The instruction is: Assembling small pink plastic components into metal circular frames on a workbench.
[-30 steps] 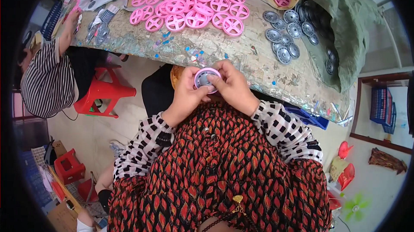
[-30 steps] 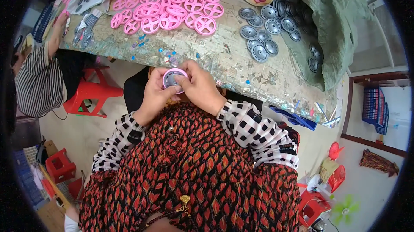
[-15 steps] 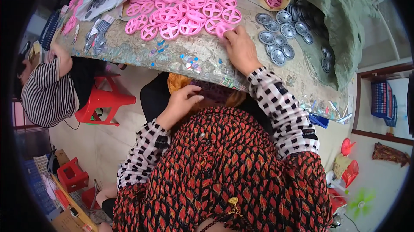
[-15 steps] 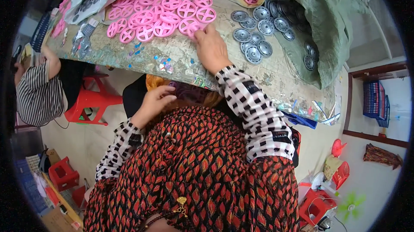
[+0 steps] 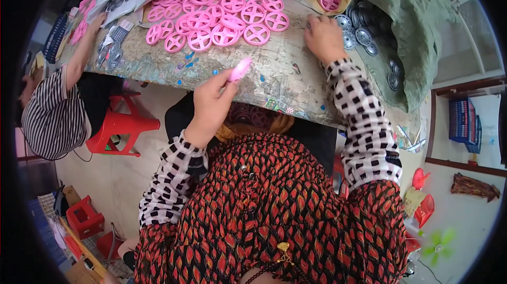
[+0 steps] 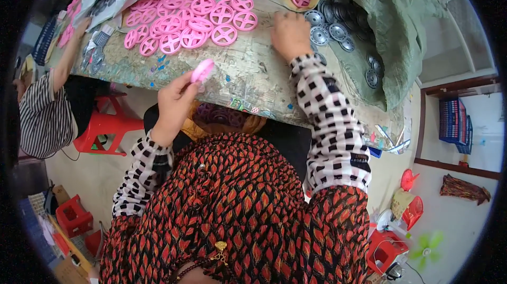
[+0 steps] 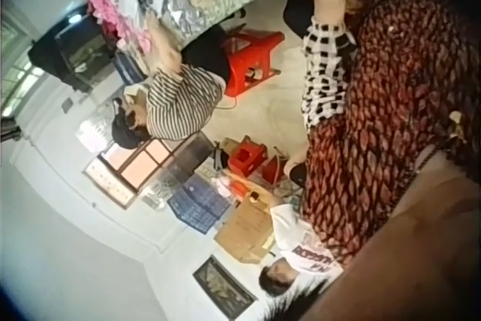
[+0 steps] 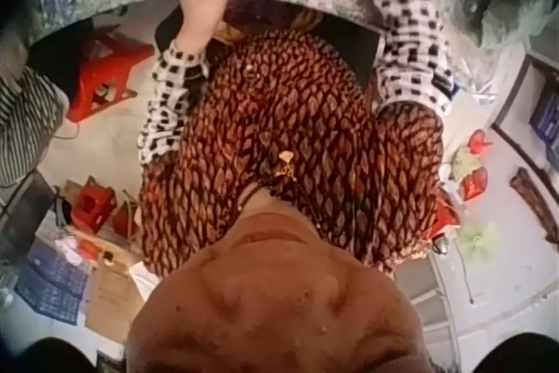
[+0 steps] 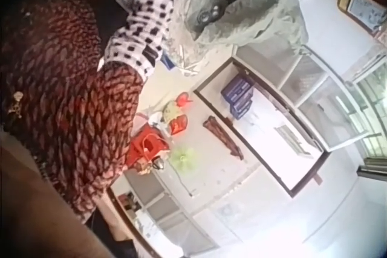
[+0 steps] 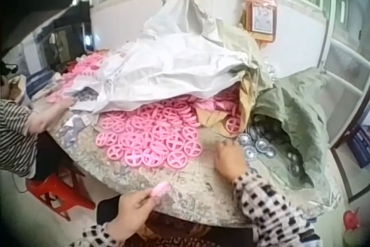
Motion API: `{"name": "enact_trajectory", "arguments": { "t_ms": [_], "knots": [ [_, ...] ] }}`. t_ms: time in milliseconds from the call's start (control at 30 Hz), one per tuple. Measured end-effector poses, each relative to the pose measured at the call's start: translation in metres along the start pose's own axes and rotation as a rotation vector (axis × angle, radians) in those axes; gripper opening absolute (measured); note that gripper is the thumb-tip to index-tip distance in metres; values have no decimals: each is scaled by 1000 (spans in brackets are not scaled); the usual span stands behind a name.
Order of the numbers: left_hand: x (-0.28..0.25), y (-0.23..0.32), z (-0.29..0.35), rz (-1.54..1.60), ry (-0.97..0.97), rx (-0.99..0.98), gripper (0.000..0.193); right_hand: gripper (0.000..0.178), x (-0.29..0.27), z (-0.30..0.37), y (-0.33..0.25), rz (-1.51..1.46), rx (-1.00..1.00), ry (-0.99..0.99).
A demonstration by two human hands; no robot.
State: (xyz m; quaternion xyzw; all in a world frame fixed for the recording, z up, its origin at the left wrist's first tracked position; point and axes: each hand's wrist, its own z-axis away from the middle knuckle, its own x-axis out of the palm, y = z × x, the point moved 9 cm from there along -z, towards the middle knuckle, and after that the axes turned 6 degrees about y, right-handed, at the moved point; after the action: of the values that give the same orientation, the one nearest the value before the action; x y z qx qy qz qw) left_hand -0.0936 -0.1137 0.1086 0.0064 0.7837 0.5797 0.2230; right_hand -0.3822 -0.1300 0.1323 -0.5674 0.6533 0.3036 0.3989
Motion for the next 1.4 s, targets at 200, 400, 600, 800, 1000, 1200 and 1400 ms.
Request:
{"name": "enact_trajectory", "arguments": {
  "t_ms": [200, 400, 600, 800, 1000, 1200, 1400],
  "knots": [
    [17, 9, -1, -468, -186, 426, 40, 18, 34, -10, 15, 269, -103, -117],
    [-1, -18, -10, -526, 43, 171, 61, 18, 9, 19, -74, -887, 68, -20],
    [6, -30, -17, -650, 4, 114, 66, 22, 32, 68, -128, -888, 141, -143],
    [5, -44, -10, -229, -78, -50, 67, 23, 28, 76, -137, -1054, 159, -268],
    [8, -45, -9, -186, -119, -105, 66, 24, 54, 88, -142, -1170, 285, -484],
    [8, -51, 7, 129, -195, -96, 47, 19, 40, 104, -150, -1378, 355, -564],
    [15, -50, 61, 666, -378, -520, 30, 12, 22, 133, -168, -1489, 290, -743]
  ]
}}
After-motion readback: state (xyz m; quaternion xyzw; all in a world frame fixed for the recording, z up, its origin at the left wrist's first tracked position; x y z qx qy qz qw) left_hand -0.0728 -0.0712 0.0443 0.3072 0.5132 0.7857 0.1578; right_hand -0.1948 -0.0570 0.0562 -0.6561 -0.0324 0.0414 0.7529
